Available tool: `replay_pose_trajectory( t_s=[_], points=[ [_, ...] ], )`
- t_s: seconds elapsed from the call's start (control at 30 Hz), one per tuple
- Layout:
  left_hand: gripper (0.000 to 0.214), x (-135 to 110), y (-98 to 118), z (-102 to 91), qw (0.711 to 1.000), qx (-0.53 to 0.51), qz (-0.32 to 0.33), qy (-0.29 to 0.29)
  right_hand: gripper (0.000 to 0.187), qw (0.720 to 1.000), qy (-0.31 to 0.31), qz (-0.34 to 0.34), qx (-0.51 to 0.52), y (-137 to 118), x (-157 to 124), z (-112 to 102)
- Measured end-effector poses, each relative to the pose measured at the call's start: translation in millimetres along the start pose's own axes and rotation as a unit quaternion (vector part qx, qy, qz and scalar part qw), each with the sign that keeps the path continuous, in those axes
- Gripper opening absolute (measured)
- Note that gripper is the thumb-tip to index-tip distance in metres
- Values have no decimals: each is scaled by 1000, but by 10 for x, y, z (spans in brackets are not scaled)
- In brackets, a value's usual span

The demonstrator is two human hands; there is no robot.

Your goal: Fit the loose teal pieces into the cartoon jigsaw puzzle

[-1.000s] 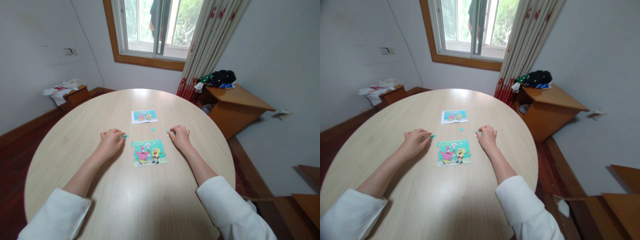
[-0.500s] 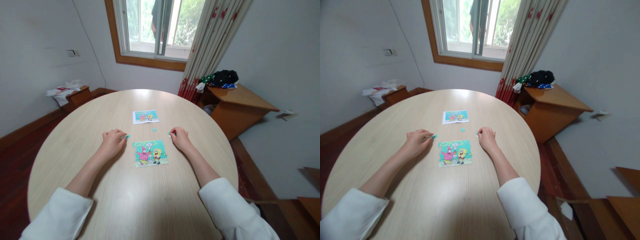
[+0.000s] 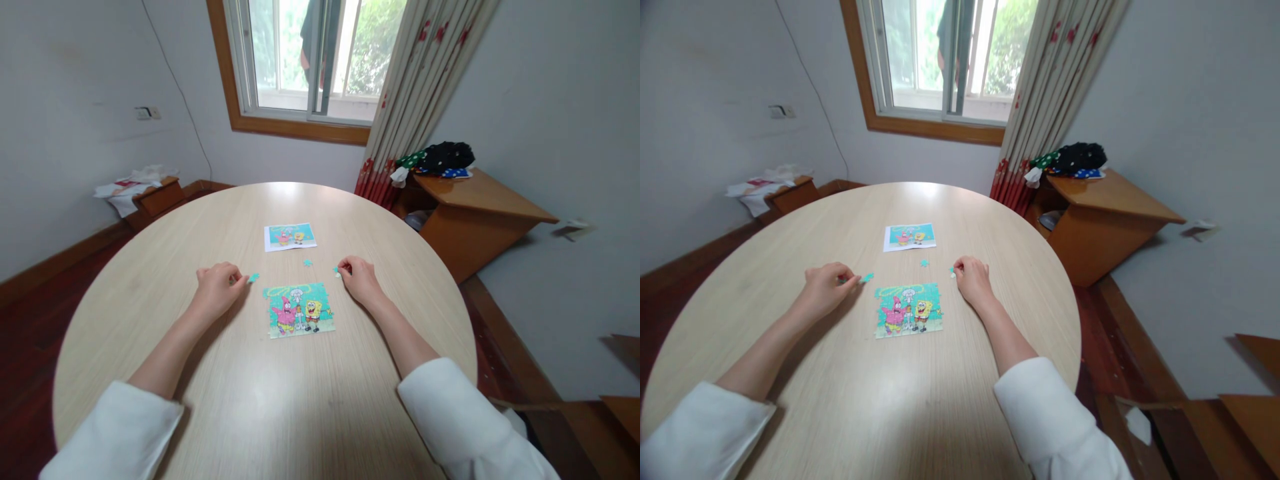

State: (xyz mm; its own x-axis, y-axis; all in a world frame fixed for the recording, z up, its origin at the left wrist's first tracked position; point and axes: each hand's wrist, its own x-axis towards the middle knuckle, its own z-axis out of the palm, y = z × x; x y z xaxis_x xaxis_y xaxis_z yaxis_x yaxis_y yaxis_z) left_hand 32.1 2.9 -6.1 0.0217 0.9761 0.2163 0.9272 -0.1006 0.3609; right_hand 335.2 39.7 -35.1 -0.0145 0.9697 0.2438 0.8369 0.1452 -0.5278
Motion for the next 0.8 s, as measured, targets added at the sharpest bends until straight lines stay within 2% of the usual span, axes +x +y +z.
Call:
replay_pose_trajectory(
  t_s=[0.13,0.27,0.53,0.8],
  points=[
    [29,25,-26,-50,997,10,-72,14,14,1000,10,-13,3,23,-5,13],
    [24,46,-102,-57,994,-5,-103,36,18,999,24,-32,12,37,-6,33],
    [12,36,-135,-56,994,-37,-98,42,20,996,38,-78,22,33,-13,27],
    [10,43,-155,-56,993,-51,-97,39,26,996,45,-76,30,104,-20,-58]
  ],
)
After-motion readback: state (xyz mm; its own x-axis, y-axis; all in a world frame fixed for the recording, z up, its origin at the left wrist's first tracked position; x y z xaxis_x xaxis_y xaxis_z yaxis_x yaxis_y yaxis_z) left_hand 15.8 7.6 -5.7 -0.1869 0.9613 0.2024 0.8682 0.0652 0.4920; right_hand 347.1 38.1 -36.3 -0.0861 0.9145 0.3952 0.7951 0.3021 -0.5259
